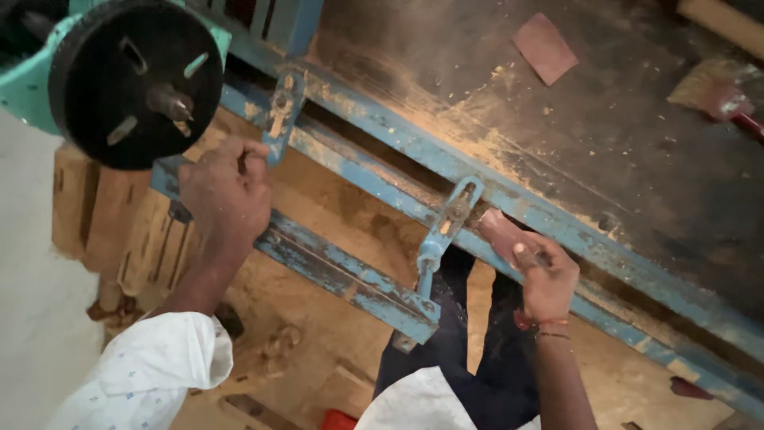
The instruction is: The person brushes wood shavings off a blue metal lathe frame using a small brush and their hands, occasionally picking up and looking at a piece of wood.
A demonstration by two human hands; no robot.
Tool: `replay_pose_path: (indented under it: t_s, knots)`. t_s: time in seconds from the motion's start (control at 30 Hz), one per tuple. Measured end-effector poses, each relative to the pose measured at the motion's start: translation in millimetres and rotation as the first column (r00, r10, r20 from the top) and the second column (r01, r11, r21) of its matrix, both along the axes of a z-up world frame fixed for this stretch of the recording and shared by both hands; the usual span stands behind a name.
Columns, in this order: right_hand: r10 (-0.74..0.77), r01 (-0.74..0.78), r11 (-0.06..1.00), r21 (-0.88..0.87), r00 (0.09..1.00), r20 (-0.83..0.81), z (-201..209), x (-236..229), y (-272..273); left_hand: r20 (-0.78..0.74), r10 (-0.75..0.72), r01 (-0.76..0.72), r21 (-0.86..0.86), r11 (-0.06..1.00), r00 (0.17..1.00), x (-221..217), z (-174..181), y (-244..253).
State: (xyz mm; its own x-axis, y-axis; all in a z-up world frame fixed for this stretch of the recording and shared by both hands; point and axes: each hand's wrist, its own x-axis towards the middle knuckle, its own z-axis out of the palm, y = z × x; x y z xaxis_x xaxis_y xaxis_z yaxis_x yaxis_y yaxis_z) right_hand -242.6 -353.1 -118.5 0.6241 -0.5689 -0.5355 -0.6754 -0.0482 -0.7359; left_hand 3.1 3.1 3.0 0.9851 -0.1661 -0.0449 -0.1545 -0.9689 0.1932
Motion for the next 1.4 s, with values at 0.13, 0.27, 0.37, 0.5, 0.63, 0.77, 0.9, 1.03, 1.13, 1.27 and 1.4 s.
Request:
replay_pose_path:
  t_s: [0.13,0.27,0.37,0.5,0.63,0.77,0.9,1.03,1.13,1.27,1.4]
  knots:
    - [0.104,-0.096,0.988,-0.120,0.993,0.060,-7.3,0.3,0.9,0.013,-0.109,0.105,0.198,0.975,0.994,6.9,0.1,-9.6]
    - [-0.049,0.045,0.994,-0.095,0.998,-0.033,-33.8,10.3,6.1,-0.463,-0.091,0.292,0.382,0.877,0.881,21.9,-5.6,-40.7]
    - [-0.273,0.271,0.950,0.153,0.962,-0.011,-45.5,2.1,8.1,-0.664,-0.129,0.405,0.280,0.871,0.737,14.9,-29.9,-87.5]
    - [-0.175,0.172,0.981,0.091,0.984,0.030,-45.4,-13.4,-2.6,-0.808,-0.229,0.499,0.092,0.861,0.543,-9.4,-74.9,-156.5]
    - [-0.077,0.077,0.993,0.094,0.997,-0.002,-47.2,-0.7,-8.5,-0.831,-0.209,0.491,0.087,0.867,0.515,-32.9,-111.4,-176.7]
    - [-0.237,0.225,0.901,0.371,0.971,-0.015,-52.2,6.1,-8.8,-0.883,-0.254,0.493,-0.030,0.869,0.394,-43.5,-154.1,-178.4]
    - [-0.091,0.113,0.978,0.177,0.988,-0.128,-42.9,8.0,-6.2,-0.922,-0.221,0.439,-0.064,0.896,0.317,-44.4,-165.1,-181.7]
    - [-0.014,0.028,0.996,0.086,0.987,-0.159,-33.4,9.4,4.4,-0.953,-0.205,0.132,-0.179,0.975,0.223,-42.8,-164.9,-196.7]
    - [-0.047,0.056,0.977,0.207,0.998,-0.049,-39.4,11.4,2.9,-0.975,-0.164,0.006,-0.165,0.986,0.151,-45.6,-184.2,-190.3]
    - [-0.013,0.025,0.990,0.142,0.996,-0.088,-49.1,25.1,17.4,-0.948,-0.275,-0.225,-0.306,0.925,0.160,-47.4,-218.1,-165.9]
    - [-0.141,0.136,0.988,-0.074,0.988,-0.063,-49.2,35.9,41.4,-0.955,-0.227,-0.286,-0.275,0.918,0.190,-48.7,-222.9,-159.9]
